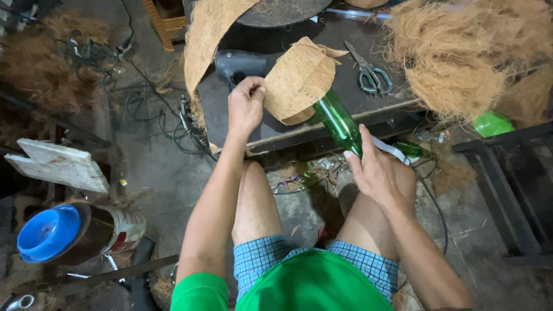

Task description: The person shapes a piece of fibrous material into a cone using a hairdryer and a green glass bottle as a mold. They repeatedly insert and remove the bottle to adjust the shape, then trim the edges with scissors.

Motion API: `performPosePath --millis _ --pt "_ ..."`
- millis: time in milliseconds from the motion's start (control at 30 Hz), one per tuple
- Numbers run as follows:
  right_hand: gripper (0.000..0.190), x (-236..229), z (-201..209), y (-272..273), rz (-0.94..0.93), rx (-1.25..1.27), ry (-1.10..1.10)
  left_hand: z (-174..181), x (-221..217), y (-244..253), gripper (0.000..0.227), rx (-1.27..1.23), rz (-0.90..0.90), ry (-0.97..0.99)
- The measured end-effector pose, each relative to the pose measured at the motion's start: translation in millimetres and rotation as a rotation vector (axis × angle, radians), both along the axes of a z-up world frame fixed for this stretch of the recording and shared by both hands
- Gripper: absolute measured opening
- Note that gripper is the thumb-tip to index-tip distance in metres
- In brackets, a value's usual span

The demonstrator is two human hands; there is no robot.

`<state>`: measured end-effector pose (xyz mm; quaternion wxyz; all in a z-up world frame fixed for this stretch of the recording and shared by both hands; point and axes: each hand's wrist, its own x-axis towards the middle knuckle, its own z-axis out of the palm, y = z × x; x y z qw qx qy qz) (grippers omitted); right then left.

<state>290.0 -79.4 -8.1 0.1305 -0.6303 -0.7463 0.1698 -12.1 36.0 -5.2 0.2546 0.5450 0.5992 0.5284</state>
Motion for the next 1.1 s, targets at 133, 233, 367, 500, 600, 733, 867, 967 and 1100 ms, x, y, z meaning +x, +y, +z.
performPosePath --millis 133,233,367,500,600,733,867,967,1100 --pt "0.072 -12.1 -15.3 -3.1 -0.014 0.015 0.06 -0.1 1.2 -5.5 0.016 -0.007 0.004 -0.013" --pt "0.065 -11.4 -17.3 3.0 0.02 0.002 0.105 2.3 -0.9 -10.2 0.016 -0.001 -0.01 0.012" --pt "0.067 -1.3 -25.2 7.1 0.026 0.012 0.122 3.0 -3.4 -14.1 0.018 -0.006 -0.008 0.007" --pt "0.069 9.4 -2.8 12.4 0.139 0.053 0.034 23.7 -10.5 -23.6 0.018 -0.037 0.008 0.036" --pt "0.07 19.7 2.4 21.1 0.196 0.053 0.113 35.1 -25.1 -17.5 0.022 -0.071 0.013 0.065" --pt "0.07 27.8 -16.5 40.2 0.248 0.133 0.092 15.5 -42.0 3.8 0.022 -0.07 0.009 0.049" --pt "0.069 15.5 -18.8 35.5 0.299 0.156 0.046 -12.7 -46.3 17.9 0.023 -0.062 -0.025 -0.121" --pt "0.069 -2.8 -1.7 25.4 0.267 0.109 -0.001 -17.2 -44.0 17.0 0.023 -0.058 -0.032 -0.221" --pt "0.069 5.8 -34.4 46.8 0.24 0.1 0.016 -27.9 -45.7 24.9 0.022 -0.015 -0.054 -0.29"
